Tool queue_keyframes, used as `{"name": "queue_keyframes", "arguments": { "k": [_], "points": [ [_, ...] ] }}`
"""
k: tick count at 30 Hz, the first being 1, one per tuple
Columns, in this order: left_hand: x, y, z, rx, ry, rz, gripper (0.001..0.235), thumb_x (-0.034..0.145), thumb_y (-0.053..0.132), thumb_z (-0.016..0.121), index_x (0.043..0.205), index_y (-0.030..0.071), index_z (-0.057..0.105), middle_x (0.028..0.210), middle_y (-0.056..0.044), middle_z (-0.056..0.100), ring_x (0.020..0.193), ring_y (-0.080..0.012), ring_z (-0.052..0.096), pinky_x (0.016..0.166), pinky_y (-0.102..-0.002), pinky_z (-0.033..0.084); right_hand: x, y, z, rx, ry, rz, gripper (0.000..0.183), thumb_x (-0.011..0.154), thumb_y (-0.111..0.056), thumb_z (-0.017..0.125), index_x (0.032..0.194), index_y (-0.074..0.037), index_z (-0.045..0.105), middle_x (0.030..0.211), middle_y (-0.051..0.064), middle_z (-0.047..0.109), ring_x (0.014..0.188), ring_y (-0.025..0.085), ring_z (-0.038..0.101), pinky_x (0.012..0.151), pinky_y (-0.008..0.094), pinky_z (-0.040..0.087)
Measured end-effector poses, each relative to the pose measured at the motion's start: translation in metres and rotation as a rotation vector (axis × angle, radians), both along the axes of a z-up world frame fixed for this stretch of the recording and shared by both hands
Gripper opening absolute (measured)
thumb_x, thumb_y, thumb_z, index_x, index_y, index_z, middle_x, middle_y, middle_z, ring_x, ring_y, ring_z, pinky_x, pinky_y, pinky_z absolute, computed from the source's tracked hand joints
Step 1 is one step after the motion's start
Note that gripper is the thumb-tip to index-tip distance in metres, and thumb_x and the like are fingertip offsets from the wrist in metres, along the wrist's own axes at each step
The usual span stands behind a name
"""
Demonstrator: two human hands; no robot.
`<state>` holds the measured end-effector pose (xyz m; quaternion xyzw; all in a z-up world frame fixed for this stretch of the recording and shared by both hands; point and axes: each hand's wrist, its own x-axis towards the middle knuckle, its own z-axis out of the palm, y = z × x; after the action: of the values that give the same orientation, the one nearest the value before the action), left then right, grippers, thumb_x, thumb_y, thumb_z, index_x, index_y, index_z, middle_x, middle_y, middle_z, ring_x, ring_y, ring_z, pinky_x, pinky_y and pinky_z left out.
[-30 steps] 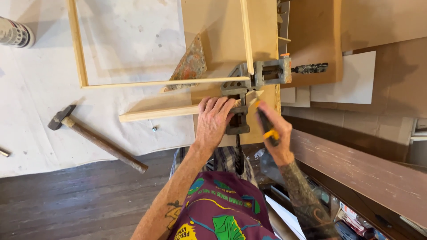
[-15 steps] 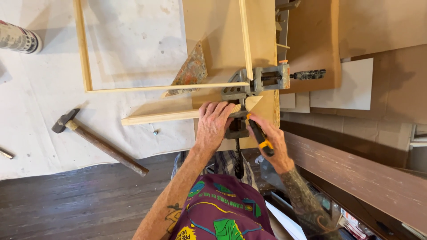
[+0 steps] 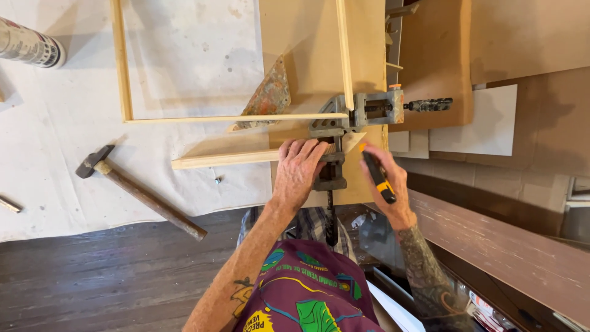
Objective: Assembling a wooden frame by aligning corner joints with a speed square and securing them using a corner clamp.
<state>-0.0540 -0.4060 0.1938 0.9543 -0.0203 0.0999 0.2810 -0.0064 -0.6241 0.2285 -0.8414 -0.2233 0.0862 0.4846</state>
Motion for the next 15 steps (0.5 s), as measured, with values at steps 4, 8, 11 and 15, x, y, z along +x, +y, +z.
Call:
{"name": "queue_keyframes", "arguments": {
  "k": [4, 8, 11, 15],
  "points": [
    [-0.001, 0.001, -0.006, 0.004, 0.001, -0.002, 0.046, 0.082, 0.023, 0.082, 0.123, 0.021, 0.062, 0.111, 0.000, 0.062, 0.113, -0.0182, 0.060, 0.110, -0.040, 0.038, -0.017, -0.005, -0.018, -0.054, 0.044, 0.021, 0.035, 0.088, -0.002, 0.077, 0.122, -0.008, 0.073, 0.119, 0.020, 0.074, 0.102, 0.035, 0.074, 0.082, 0.045, 0.059],
    [-0.003, 0.002, -0.009, 0.014, -0.003, 0.003, 0.048, 0.081, 0.023, 0.083, 0.124, 0.021, 0.062, 0.112, 0.000, 0.063, 0.114, -0.0189, 0.061, 0.111, -0.041, 0.038, 0.000, 0.020, 0.036, -0.041, -0.034, -0.136, 0.031, 0.097, -0.007, 0.072, 0.128, -0.004, 0.067, 0.120, 0.023, 0.072, 0.105, 0.037, 0.072, 0.085, 0.043, 0.058],
    [-0.001, -0.001, -0.006, 0.035, -0.005, -0.001, 0.048, 0.082, 0.024, 0.082, 0.125, 0.021, 0.061, 0.112, 0.000, 0.062, 0.113, -0.0194, 0.061, 0.112, -0.044, 0.037, -0.006, 0.007, 0.035, -0.080, 0.062, 0.026, 0.035, 0.087, -0.006, 0.078, 0.121, -0.013, 0.073, 0.102, 0.017, 0.078, 0.090, 0.034, 0.077, 0.069, 0.041, 0.062],
    [-0.002, 0.004, 0.040, -0.017, -0.016, 0.027, 0.059, 0.078, 0.016, 0.085, 0.131, 0.014, 0.061, 0.115, -0.007, 0.062, 0.116, -0.0254, 0.060, 0.119, -0.055, 0.029, -0.019, -0.008, 0.024, 0.454, 0.300, -0.307, 0.024, 0.099, -0.014, 0.065, 0.123, -0.009, 0.062, 0.112, 0.016, 0.074, 0.097, 0.023, 0.076, 0.083, 0.035, 0.062]
  ]
}}
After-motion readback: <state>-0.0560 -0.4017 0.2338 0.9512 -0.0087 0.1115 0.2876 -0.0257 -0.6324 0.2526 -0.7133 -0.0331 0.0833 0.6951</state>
